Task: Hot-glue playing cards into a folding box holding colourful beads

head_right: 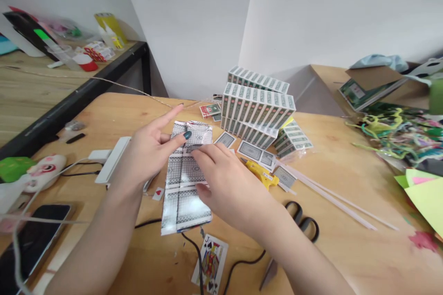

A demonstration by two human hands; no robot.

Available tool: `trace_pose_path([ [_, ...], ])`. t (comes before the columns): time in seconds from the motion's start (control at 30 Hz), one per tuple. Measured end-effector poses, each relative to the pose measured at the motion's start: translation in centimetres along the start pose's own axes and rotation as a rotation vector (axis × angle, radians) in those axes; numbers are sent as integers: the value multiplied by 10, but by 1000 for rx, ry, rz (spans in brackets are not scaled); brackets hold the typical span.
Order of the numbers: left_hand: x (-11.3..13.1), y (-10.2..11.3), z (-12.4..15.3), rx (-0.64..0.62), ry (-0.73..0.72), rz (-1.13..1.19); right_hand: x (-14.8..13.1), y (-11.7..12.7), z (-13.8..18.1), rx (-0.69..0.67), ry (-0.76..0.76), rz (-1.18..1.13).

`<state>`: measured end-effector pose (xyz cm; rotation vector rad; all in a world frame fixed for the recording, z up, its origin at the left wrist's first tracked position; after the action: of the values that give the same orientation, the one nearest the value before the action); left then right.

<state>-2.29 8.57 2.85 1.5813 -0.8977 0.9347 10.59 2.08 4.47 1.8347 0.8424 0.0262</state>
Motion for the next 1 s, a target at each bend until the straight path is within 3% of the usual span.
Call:
trace_pose_path([
  [0.37,-4,-10,3,-48,48,57,-12,-5,-9,-34,112,202],
  [0.6,-15,-17,10,-211,54,55,-2,-1,0,16,66,170],
  [0.8,-17,-30,31,-477,72,-1,14,2,10,65,-10,131],
  [1.0,-13,-40,37,-444,67,41,18,5,17,102,5,135],
])
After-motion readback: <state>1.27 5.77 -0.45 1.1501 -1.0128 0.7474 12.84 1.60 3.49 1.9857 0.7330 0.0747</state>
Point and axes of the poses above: each hand's wrist, its own z-axis away from the middle knuckle, its own y-axis out of the back of the hand, x = y × z, the point moved 7 cm from there along -z, towards the middle knuckle, and after that the axes turned 15 degrees about x, right-handed, at the moved point
